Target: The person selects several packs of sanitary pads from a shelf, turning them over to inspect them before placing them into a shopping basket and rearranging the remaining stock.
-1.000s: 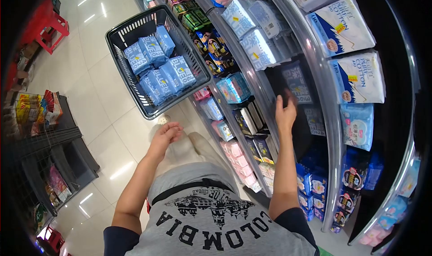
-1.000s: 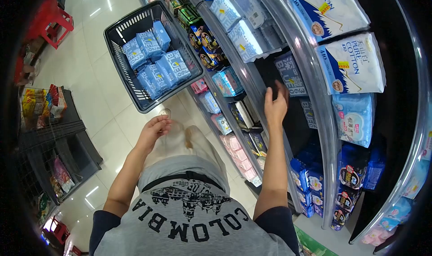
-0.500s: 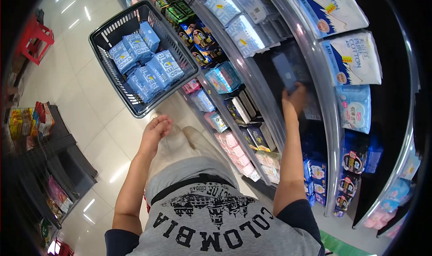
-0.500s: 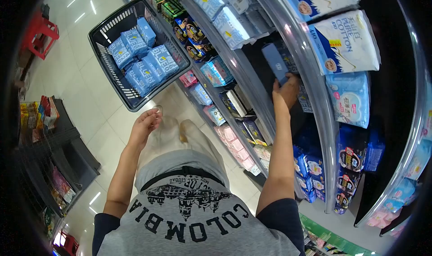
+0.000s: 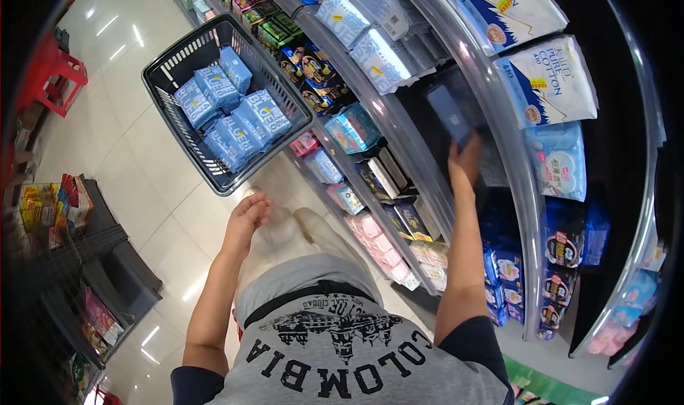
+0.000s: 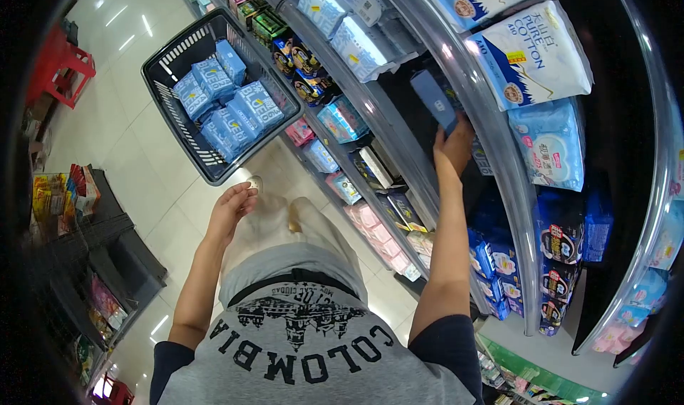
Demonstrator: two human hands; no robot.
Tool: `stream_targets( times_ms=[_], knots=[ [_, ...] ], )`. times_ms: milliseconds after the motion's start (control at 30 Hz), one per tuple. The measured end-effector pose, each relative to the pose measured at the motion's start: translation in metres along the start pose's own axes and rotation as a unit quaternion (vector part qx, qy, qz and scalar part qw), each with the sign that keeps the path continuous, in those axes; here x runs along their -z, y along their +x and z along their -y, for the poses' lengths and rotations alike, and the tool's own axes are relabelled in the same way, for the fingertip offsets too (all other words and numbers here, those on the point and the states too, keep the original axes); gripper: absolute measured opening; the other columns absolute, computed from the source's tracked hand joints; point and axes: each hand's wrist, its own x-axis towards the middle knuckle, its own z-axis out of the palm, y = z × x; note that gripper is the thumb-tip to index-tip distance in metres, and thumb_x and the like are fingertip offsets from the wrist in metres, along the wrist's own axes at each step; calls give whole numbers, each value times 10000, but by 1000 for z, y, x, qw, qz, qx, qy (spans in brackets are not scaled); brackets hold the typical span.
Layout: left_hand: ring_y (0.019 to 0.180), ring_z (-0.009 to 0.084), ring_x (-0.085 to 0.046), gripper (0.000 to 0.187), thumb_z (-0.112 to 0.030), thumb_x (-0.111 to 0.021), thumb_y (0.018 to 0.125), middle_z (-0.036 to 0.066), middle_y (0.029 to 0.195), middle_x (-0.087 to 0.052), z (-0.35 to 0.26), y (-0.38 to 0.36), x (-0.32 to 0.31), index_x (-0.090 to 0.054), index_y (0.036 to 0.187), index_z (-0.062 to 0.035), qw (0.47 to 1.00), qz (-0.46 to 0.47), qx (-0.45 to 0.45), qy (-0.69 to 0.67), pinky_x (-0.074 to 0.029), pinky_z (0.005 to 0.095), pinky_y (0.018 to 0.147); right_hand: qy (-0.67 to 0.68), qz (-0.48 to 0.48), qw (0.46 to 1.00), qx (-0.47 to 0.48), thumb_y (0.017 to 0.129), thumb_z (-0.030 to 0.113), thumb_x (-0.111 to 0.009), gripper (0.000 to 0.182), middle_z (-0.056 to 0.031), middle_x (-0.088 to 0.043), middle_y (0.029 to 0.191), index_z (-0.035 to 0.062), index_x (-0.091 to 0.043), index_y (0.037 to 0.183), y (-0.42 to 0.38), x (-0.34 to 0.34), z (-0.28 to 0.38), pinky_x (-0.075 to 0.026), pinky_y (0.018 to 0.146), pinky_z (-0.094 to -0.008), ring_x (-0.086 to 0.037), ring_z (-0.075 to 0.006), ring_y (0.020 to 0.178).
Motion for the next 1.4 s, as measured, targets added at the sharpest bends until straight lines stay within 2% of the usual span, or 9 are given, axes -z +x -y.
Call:
stream_targets(
  times_ms=[500, 567, 700, 833, 900, 933, 1100, 1167, 1400],
  knots=[
    [844, 71, -536, 348, -179, -504, 872, 41, 1040, -584, 5, 1, 6, -475, 1179, -16, 999, -22, 11, -25, -420, 208, 750, -154, 99, 982, -43, 798, 270, -561, 503, -250, -523, 1145, -11, -458, 1203, 44, -2, 1, -409, 895, -433, -507, -388, 1057],
    [849, 81, -535, 357, -179, -497, 873, 52, 1050, -581, 4, 3, 6, -469, 1183, -4, 1000, -16, 7, -25, -420, 216, 759, -202, -5, 978, 53, 760, 298, -593, 409, -236, -604, 914, -32, -568, 1001, 44, -14, -15, -473, 716, -447, -600, -366, 824],
    [867, 94, -535, 359, -183, -495, 875, 59, 1063, -577, -1, 11, 7, -468, 1185, -5, 1000, -13, 5, -22, -420, 224, 769, -213, -70, 968, 110, 747, 310, -604, 412, -235, -602, 919, -29, -573, 978, 47, -28, -33, -474, 716, -442, -598, -368, 834],
    [829, 88, -546, 332, -159, -484, 877, 56, 1039, -587, -4, 19, 5, -480, 1181, -25, 1000, -19, -3, -21, -426, 221, 758, -229, 142, 962, -40, 806, 348, -549, 549, -273, -517, 1145, -33, -475, 1194, 47, -1, -2, -400, 914, -422, -509, -389, 1064],
    [836, 103, -550, 356, -170, -506, 859, 70, 1045, -587, -2, 25, 9, -478, 1178, -15, 999, -25, -11, -24, -430, 225, 754, -163, 182, 963, -115, 805, 348, -553, 573, -255, -480, 1204, -23, -443, 1227, 46, 16, 31, -364, 946, -416, -463, -387, 1112],
    [841, 105, -550, 357, -173, -508, 859, 73, 1059, -583, 0, 29, 12, -479, 1177, -13, 999, -21, -12, -25, -433, 227, 754, -139, -38, 988, 61, 774, 266, -599, 537, -253, -498, 1169, -2, -458, 1217, 31, -6, 9, -375, 916, -437, -480, -382, 1085],
    [852, 106, -548, 341, -166, -487, 875, 80, 1096, -573, -8, 54, 23, -473, 1177, -8, 999, -35, 3, -12, -442, 228, 754, 80, 99, 989, 72, 864, 241, -530, 405, -211, -482, 1203, -16, -500, 1176, 6, -11, 62, -352, 944, -402, -435, -354, 1137],
    [832, 103, -546, 346, -158, -497, 872, 73, 1073, -577, -21, 65, 26, -464, 1182, -10, 999, -45, 26, -8, -448, 235, 752, 210, 223, 950, -66, 902, 276, -467, 365, -200, -502, 1176, -21, -554, 1094, 5, -18, 77, -367, 923, -383, -450, -331, 1122],
    [813, 116, -548, 417, -146, -578, 797, 50, 960, -585, -60, 142, 63, -460, 1173, -8, 990, -141, 18, 18, -431, 227, 693, 68, 84, 994, 2, 897, 273, -468, 305, -165, -560, 1031, 25, -594, 1023, -3, -38, 87, -355, 901, -388, -483, -335, 1017]
  ],
)
